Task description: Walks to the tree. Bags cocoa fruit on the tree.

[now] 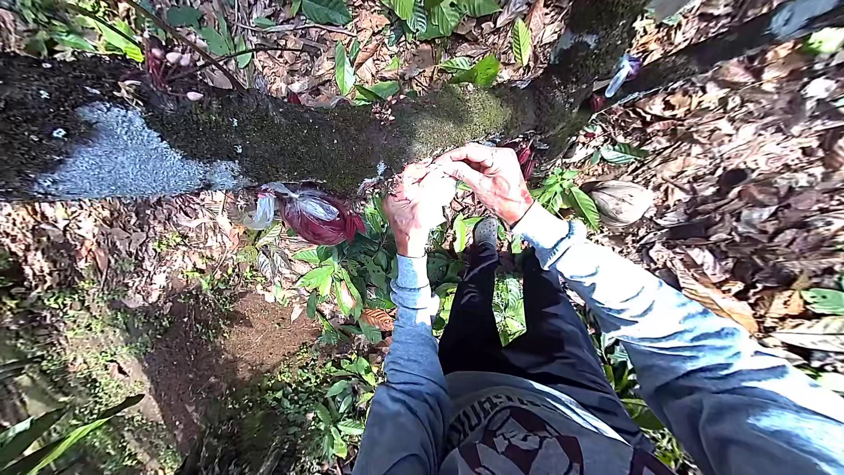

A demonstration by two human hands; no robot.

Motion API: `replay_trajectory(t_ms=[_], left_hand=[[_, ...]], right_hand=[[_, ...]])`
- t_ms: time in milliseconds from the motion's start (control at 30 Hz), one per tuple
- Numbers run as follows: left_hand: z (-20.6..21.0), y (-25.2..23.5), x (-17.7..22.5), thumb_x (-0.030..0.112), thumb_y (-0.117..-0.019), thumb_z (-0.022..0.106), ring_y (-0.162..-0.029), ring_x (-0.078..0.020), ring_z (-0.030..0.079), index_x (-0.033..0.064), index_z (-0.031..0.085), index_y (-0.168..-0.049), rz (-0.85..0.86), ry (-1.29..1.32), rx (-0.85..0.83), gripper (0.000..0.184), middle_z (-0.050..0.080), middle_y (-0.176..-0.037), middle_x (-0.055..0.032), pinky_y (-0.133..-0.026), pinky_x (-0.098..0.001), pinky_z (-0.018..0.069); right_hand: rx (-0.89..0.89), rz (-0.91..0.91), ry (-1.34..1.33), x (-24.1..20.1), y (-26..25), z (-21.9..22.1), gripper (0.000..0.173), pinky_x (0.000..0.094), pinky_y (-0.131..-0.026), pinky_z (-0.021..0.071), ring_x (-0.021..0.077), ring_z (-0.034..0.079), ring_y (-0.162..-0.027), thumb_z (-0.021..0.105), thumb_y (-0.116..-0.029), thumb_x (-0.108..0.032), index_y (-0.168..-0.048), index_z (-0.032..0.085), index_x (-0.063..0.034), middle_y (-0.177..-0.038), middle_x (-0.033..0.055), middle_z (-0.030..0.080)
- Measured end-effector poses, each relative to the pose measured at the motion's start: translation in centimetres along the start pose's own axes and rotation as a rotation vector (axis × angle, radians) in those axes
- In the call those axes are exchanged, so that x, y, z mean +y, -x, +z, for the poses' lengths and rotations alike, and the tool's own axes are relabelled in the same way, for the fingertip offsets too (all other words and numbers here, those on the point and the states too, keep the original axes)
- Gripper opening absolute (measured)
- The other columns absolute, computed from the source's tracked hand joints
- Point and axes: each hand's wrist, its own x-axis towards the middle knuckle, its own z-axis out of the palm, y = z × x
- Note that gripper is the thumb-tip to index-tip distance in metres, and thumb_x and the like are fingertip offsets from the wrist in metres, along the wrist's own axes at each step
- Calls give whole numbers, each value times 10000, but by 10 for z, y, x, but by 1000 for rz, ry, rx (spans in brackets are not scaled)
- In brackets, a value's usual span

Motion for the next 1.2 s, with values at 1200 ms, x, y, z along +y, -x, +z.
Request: replay_trajectory(t_ms=[1200], left_hand=[[22,18,20,136,-958,723,-960,-159,718,114,726,-1218,-9,-38,150,262,739,-1134,-61,-775,-329,627]], right_hand=[[1,76,-33,6,16,18,375,322,-884,603,147,690,-1041,636,-940,-147,-1290,567,-32,-1174,85,680]])
